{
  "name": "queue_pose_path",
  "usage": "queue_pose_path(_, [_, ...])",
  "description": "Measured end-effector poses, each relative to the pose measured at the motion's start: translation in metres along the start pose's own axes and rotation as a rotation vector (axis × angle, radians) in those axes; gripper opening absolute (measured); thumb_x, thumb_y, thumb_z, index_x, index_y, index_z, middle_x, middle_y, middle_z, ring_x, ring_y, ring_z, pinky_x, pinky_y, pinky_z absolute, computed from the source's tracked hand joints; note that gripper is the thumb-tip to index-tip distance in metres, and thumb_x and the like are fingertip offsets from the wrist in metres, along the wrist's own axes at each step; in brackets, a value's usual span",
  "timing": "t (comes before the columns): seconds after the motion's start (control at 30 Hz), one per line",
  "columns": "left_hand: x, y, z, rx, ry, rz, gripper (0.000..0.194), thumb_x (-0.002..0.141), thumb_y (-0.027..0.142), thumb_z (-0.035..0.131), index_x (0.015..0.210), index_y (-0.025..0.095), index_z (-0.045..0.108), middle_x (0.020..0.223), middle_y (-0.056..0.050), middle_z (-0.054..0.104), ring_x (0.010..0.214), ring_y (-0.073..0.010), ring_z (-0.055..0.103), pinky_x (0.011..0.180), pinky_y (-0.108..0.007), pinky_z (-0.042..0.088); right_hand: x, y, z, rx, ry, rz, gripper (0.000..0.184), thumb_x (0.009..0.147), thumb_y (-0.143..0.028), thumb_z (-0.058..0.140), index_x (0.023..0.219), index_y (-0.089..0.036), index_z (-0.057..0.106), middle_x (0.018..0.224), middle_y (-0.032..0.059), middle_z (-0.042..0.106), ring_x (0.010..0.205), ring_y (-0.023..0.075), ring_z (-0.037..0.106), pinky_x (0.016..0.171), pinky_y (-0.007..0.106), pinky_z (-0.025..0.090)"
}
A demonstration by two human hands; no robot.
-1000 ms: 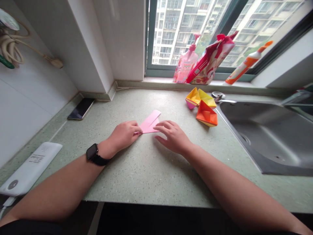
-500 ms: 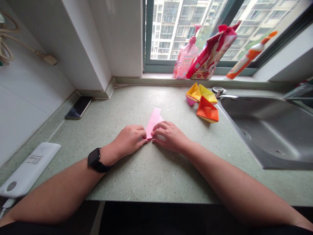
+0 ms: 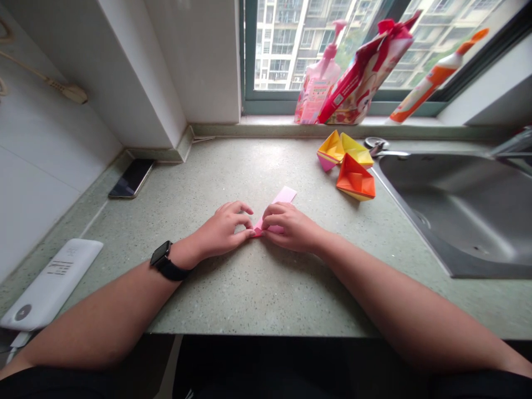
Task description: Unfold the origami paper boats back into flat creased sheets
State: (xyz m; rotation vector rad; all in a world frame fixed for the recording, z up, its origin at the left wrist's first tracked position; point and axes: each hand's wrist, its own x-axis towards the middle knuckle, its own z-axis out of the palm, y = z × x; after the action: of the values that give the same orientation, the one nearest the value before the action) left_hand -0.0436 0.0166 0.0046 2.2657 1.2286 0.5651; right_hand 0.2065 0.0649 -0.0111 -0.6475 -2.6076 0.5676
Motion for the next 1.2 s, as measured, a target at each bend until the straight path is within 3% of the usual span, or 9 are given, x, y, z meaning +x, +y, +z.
queue_pose_path(0.27, [0.0005, 0.0006, 0.0061, -0.066, 0.004, -0.042, 0.025, 0.101, 0.043, 0.071, 0.088, 0.023, 0.079, 0.144, -0.01, 0.062, 0.139, -0.0299, 0.055, 0.125, -0.053, 0.041, -0.0002, 0.0001, -0.0002, 0.009, -0.004, 0.017, 0.021, 0.104, -0.032, 0.066, 0.089, -0.021, 0.076, 0.1, 0.0085, 0.071, 0.092, 0.021, 0.064, 0.088, 0.039, 0.05])
queue_pose_path(1.2, [0.0056, -0.0056, 0.0075, -0.047, 0.005, -0.081, 0.021, 0.094, 0.042, 0.081, 0.084, 0.024, 0.079, 0.143, -0.009, 0.061, 0.141, -0.0306, 0.055, 0.127, -0.053, 0.04, 0.0054, -0.0061, 0.0084, -0.071, 0.027, 0.16, 0.013, 0.098, -0.031, 0.074, 0.089, -0.021, 0.076, 0.1, 0.0086, 0.069, 0.094, 0.023, 0.062, 0.087, 0.038, 0.046])
